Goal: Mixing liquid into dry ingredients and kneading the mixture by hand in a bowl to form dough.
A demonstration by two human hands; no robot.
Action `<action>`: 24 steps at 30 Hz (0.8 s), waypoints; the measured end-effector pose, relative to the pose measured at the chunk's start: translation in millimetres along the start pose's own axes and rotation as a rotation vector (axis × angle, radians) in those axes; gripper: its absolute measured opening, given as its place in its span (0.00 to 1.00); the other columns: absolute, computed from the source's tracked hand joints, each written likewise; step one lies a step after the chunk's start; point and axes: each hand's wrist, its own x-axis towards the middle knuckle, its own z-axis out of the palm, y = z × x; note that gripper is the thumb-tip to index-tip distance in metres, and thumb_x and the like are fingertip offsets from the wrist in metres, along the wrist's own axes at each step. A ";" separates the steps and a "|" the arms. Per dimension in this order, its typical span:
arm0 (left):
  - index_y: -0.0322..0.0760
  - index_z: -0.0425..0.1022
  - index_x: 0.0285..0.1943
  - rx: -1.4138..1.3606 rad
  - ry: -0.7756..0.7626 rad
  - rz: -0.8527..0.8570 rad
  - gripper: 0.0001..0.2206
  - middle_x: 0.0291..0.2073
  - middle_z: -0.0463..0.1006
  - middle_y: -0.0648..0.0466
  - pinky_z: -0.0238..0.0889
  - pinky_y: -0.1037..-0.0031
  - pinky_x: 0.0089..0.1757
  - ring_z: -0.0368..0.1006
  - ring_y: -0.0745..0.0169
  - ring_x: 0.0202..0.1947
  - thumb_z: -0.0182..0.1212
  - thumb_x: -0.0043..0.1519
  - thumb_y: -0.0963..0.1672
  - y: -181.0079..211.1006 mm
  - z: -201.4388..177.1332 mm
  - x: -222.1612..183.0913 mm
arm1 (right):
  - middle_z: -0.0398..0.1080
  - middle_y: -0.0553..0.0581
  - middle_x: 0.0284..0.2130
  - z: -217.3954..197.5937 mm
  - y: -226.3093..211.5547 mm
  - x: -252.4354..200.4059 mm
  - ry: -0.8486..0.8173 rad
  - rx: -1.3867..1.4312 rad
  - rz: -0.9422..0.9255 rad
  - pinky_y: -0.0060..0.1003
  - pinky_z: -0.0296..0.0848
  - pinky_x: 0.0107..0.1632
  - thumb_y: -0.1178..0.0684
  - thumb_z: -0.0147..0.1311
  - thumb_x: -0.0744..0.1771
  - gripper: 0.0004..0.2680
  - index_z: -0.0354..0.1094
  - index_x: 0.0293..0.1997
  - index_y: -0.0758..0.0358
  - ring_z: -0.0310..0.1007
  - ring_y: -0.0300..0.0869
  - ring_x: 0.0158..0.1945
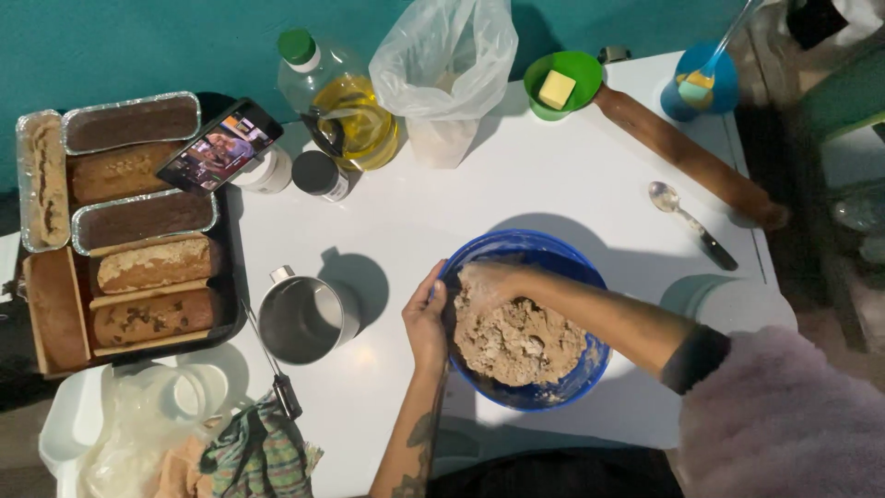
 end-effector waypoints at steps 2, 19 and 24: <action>0.29 0.77 0.62 0.047 -0.043 -0.008 0.16 0.49 0.82 0.48 0.69 0.75 0.49 0.76 0.65 0.46 0.58 0.67 0.41 5.6 4.1 21.1 | 0.79 0.62 0.43 12.5 4.1 7.7 -0.081 -0.027 -0.084 0.49 0.74 0.51 0.36 0.67 0.56 0.22 0.77 0.47 0.59 0.78 0.52 0.47; 0.31 0.82 0.60 0.218 -0.389 -0.065 0.13 0.37 0.82 0.57 0.61 0.81 0.35 0.68 0.74 0.32 0.63 0.67 0.40 -8.1 -5.5 59.6 | 0.61 0.52 0.66 32.3 18.0 -133.5 0.226 -0.540 -0.439 0.61 0.48 0.71 0.54 0.60 0.60 0.18 0.75 0.56 0.49 0.50 0.51 0.74; 0.32 0.80 0.60 0.243 -0.366 -0.002 0.14 0.42 0.83 0.56 0.67 0.82 0.43 0.73 0.75 0.38 0.62 0.66 0.41 6.3 7.0 43.6 | 0.39 0.48 0.75 53.2 16.3 -90.4 -0.046 -0.756 0.025 0.77 0.50 0.64 0.56 0.49 0.65 0.17 0.68 0.62 0.48 0.31 0.54 0.77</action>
